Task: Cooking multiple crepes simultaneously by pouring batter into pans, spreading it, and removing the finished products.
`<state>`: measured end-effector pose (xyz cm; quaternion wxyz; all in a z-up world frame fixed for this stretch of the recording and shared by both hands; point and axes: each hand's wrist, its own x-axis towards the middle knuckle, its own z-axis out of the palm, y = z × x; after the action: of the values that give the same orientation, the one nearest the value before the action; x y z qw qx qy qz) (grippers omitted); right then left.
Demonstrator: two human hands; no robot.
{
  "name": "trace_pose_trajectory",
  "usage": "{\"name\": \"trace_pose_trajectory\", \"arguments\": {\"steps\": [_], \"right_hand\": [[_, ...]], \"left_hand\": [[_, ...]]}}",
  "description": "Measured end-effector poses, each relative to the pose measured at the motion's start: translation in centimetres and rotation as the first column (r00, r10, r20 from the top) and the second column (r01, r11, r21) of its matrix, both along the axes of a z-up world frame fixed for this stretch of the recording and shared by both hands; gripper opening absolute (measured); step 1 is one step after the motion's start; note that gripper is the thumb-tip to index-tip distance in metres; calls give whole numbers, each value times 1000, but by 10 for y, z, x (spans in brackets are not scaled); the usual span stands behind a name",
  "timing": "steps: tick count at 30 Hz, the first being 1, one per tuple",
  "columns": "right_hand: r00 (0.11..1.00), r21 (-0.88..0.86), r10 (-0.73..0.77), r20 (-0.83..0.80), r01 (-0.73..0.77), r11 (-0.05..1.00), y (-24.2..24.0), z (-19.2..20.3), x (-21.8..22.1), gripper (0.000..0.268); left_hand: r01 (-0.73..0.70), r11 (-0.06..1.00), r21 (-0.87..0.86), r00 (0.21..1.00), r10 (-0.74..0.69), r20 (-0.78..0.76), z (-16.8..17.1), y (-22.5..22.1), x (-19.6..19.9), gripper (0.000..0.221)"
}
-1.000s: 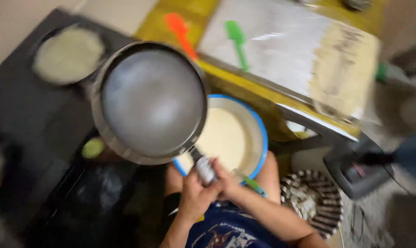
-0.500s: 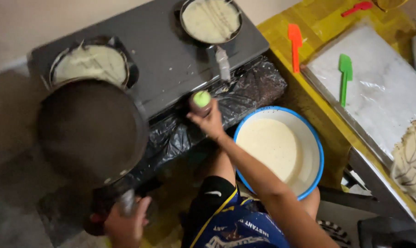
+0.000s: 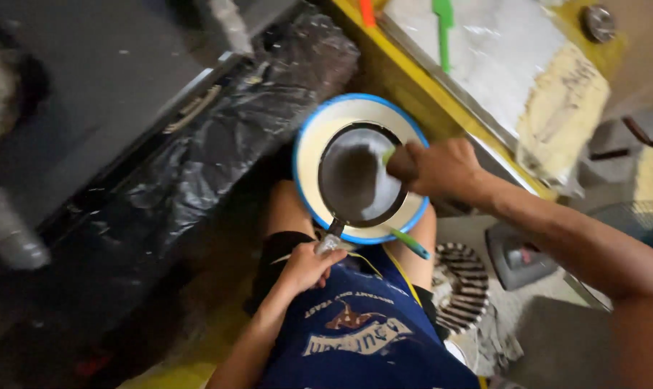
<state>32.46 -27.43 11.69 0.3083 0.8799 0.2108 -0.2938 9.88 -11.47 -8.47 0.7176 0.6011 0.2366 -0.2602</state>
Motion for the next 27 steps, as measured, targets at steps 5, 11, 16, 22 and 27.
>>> {"name": "trace_pose_trajectory", "arguments": {"steps": [5,11,16,22,27], "right_hand": [[987,-77,-93,-130,84,994,-2,50,-48,71],[968,22,-249,19,249,968,-39,49,-21,91],[986,-116,-158,-58,151,982,-19,68,-50,77],[878,811,-475,-58,319,490,0,5,21,89],[935,922,-20,-353,344,-178,130,-129,34,71]], "left_hand": [[126,992,26,992,-126,-15,21,-24,16,55],[101,993,-53,995,-102,-4,29,-26,17,55],[4,996,-91,1000,-4,-3,48,-8,18,46],[-337,936,99,939,327,105,64,55,-10,35],[-622,586,519,783,467,410,78,122,-62,27]]}}
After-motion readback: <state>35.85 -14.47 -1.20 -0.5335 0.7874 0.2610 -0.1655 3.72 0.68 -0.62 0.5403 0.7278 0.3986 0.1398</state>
